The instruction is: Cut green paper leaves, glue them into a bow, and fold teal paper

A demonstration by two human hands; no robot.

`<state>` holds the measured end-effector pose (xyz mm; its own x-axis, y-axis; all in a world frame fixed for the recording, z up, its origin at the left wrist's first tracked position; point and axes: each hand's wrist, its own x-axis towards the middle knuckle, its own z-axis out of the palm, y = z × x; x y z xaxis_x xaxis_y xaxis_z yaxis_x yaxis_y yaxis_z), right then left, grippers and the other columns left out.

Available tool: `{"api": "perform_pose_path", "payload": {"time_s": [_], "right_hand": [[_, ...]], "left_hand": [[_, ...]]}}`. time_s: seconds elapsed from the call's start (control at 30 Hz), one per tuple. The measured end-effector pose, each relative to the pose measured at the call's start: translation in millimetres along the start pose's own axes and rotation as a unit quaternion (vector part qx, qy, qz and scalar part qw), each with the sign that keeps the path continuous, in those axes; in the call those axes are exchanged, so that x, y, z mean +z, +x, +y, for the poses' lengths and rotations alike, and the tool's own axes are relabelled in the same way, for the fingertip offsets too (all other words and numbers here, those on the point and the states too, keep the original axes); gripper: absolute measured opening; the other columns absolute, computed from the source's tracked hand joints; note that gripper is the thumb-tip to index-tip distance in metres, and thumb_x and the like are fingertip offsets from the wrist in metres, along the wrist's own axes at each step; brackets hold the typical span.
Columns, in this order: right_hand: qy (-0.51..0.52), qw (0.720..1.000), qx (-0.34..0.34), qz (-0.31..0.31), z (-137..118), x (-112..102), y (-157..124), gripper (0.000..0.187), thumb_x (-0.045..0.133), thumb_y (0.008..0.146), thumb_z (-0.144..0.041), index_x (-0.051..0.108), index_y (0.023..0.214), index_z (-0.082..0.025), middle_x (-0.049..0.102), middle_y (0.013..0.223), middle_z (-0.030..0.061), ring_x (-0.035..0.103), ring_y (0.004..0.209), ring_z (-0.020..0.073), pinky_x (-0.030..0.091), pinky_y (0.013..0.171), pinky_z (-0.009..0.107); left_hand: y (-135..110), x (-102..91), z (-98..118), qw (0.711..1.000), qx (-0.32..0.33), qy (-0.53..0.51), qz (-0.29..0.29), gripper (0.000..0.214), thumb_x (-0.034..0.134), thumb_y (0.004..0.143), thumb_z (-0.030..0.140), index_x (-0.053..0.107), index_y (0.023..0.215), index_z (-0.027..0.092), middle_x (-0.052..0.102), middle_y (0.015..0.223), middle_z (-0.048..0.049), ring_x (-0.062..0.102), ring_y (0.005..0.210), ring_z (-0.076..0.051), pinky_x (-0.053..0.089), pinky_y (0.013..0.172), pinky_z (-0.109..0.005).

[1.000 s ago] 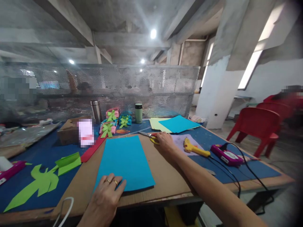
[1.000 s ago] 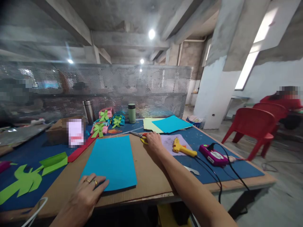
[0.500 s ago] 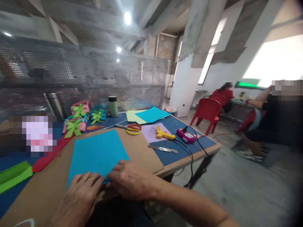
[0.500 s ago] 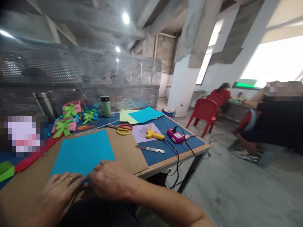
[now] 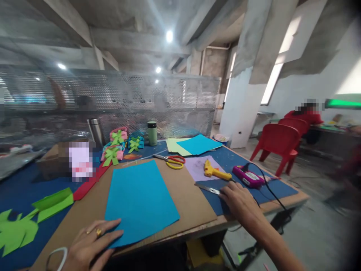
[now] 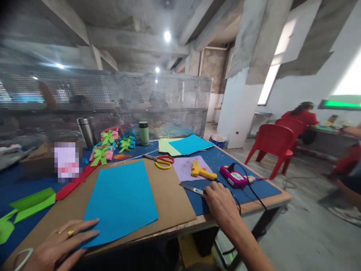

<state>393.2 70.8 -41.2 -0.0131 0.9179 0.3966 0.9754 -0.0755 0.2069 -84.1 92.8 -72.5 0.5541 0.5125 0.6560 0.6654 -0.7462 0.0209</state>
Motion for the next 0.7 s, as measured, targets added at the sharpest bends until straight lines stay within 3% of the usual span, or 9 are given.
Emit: {"api": "perform_pose_path", "payload": {"time_s": [0.17,0.27,0.47,0.7], "right_hand": [[-0.043,0.999,-0.018,0.014,-10.7,-0.4,7.6,0.024,0.05,0.094,-0.02,0.065,0.075,-0.019,0.066,0.081,0.0133,0.06,0.081,0.0293,0.038,0.071,0.039],[-0.039,0.999,-0.033,0.012,-21.6,-8.5,20.5,0.028,0.044,0.094,-0.015,0.063,0.074,-0.019,0.065,0.078,0.0112,0.059,0.075,0.0254,0.037,0.07,0.036],[-0.032,0.992,-0.122,0.002,-63.2,-22.3,74.0,0.027,0.043,0.098,-0.018,0.067,0.086,-0.017,0.066,0.092,0.0115,0.057,0.087,0.0246,0.033,0.076,0.035],[-0.011,0.979,-0.2,-0.034,-114.2,-13.1,127.7,0.022,0.048,0.095,-0.018,0.069,0.092,-0.015,0.067,0.102,0.0138,0.058,0.093,0.0259,0.035,0.082,0.037]], "left_hand": [[8.4,-1.6,-9.4,0.999,-0.003,-0.034,-0.042,0.032,0.059,0.086,0.018,0.072,0.11,0.033,0.075,0.114,0.0,0.069,0.102,-0.02,0.059,0.086,-0.03],[8.5,2.6,-18.3,0.997,0.004,-0.068,-0.03,0.03,0.059,0.088,0.016,0.072,0.11,0.031,0.076,0.111,-0.0001,0.07,0.1,-0.018,0.059,0.085,-0.027],[6.0,13.3,-19.2,0.995,0.009,-0.098,0.013,0.031,0.056,0.089,0.012,0.071,0.109,0.029,0.076,0.107,-0.0023,0.069,0.096,-0.017,0.058,0.082,-0.028],[13.7,6.8,-2.3,0.993,-0.031,-0.112,0.033,0.029,0.054,0.087,0.01,0.074,0.1,0.027,0.077,0.101,-0.0031,0.069,0.093,-0.018,0.057,0.081,-0.029]]}}
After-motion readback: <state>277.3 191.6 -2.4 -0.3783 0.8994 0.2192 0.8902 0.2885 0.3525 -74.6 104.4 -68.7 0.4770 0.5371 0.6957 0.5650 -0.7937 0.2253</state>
